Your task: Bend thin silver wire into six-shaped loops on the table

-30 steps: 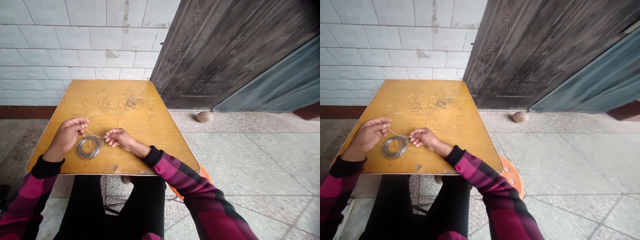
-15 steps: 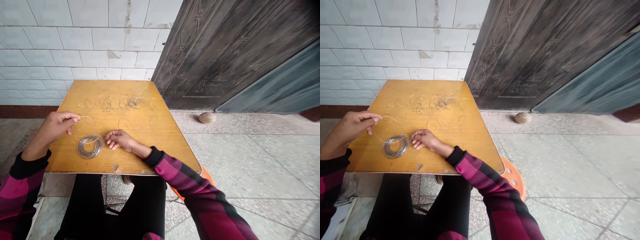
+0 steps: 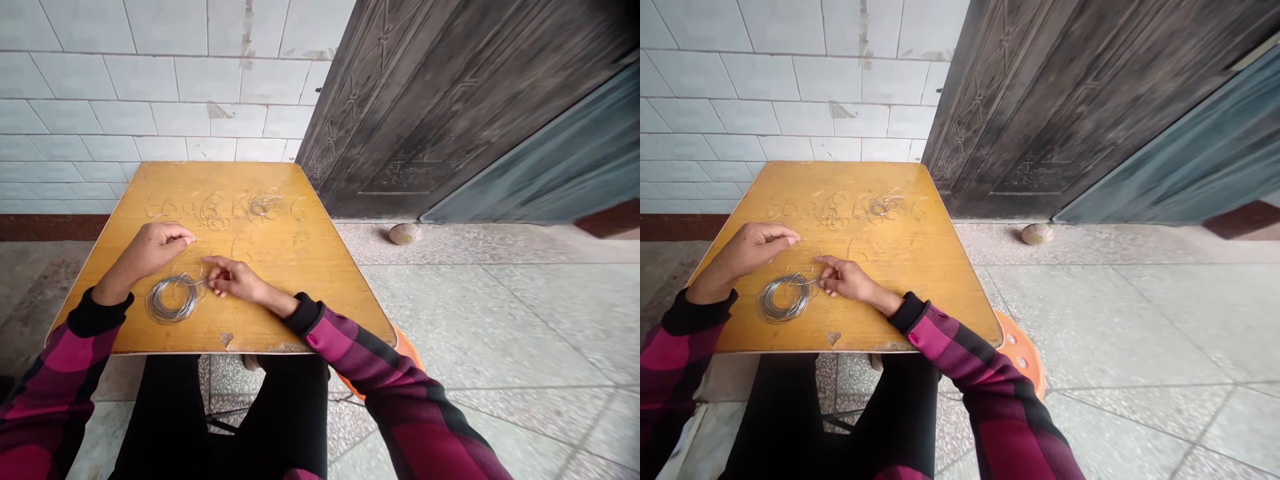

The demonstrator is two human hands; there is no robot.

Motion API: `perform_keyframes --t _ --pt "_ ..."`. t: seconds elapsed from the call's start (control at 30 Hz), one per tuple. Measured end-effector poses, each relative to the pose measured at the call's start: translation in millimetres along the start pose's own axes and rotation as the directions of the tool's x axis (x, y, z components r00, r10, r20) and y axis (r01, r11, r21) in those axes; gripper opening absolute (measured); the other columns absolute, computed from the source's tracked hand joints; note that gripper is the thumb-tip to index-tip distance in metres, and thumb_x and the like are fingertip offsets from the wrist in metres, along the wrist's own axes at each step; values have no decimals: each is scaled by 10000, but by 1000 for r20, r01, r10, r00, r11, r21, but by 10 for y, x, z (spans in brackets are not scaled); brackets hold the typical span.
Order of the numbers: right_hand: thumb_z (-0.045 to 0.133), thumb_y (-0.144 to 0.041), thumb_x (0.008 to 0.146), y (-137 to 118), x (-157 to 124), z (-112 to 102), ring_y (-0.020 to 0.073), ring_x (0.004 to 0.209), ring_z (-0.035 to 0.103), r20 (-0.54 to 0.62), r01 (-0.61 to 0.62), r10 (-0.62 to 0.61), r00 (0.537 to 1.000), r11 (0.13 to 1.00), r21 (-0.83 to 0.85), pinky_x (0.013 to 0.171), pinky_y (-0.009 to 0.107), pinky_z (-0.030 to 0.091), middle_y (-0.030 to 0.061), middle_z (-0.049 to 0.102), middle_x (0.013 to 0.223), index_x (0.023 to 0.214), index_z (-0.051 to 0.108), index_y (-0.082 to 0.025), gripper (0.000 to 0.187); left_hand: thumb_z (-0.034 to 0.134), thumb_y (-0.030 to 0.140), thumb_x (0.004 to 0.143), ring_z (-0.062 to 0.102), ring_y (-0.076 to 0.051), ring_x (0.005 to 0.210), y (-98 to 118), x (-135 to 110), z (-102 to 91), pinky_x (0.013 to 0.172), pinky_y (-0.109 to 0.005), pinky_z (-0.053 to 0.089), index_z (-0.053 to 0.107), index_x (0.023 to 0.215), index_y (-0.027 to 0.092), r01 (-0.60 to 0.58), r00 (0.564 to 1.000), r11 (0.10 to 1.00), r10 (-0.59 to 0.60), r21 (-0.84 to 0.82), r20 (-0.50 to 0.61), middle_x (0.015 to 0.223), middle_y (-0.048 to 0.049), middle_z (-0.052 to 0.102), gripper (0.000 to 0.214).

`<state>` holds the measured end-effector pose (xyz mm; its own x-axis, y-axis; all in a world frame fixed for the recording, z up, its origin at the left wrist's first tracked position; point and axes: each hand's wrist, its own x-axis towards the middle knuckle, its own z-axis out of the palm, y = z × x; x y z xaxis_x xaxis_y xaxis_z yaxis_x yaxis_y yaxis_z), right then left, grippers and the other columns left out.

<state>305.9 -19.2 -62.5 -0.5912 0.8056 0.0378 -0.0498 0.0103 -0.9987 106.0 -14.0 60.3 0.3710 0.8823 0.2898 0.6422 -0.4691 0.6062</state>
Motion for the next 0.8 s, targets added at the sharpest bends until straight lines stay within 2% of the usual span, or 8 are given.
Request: perform_keyframes --t 0.13,0.27,0.37,0.5,0.57,0.67,0.73,0.8 --pt "606 -124 795 -41 -46 48 67 584 549 26 148 -146 989 964 -219 532 191 491 -20 592 835 1401 339 -222 670 621 276 742 620 -156 680 143 -13 -36 632 -246 444 724 684 207 -10 1000 997 9 -81 -4 717 -21 706 137" --pt "627 -102 785 -143 -83 86 118 754 574 162 315 -271 949 833 -456 702 258 502 29 609 909 1109 638 -202 340 693 206 663 612 -171 690 237 -13 -99 589 -235 427 729 651 196 107 987 958 -135 -267 -91 701 -39 688 40" --pt "625 -172 821 -178 -77 66 122 733 580 110 281 -258 960 868 -410 704 270 503 23 618 848 1049 662 -195 233 689 215 668 532 -134 536 214 20 -65 473 -229 360 739 704 186 187 958 897 -256 -400 -128 569 -13 605 68" --pt "649 -311 824 -254 -61 -46 90 627 575 -131 261 -271 954 961 -86 610 242 520 -7 594 839 1271 524 -231 471 670 247 691 333 -58 367 121 84 155 357 -206 206 706 667 162 275 956 777 -285 -566 74 460 29 455 95" --pt "682 -356 793 -326 -80 -105 95 666 602 -184 308 -307 934 951 -23 626 247 539 5 595 890 1213 578 -243 447 681 238 683 302 -37 350 67 103 296 339 -193 175 676 618 144 363 932 700 -277 -615 235 471 28 441 114" --pt "697 -397 775 -426 -131 -163 84 629 615 -190 302 -311 931 950 -77 639 254 548 14 609 866 979 701 -213 274 699 200 666 279 -19 342 -36 108 460 327 -171 163 671 637 126 521 849 538 -255 -662 462 479 35 429 85" --pt "703 -423 763 -456 -152 -189 81 577 614 -192 263 -270 943 963 -62 609 253 548 10 622 793 886 718 -187 267 705 204 677 307 -19 364 -116 102 519 337 -155 216 692 721 122 563 826 396 -231 -726 514 514 25 470 95" --pt "706 -458 747 -453 -150 -210 89 549 615 -230 202 -193 954 979 19 557 241 541 7 635 714 832 712 -162 308 704 238 701 379 -30 410 -187 91 541 374 -153 304 701 800 123 525 850 272 -225 -806 477 584 0 537 153"
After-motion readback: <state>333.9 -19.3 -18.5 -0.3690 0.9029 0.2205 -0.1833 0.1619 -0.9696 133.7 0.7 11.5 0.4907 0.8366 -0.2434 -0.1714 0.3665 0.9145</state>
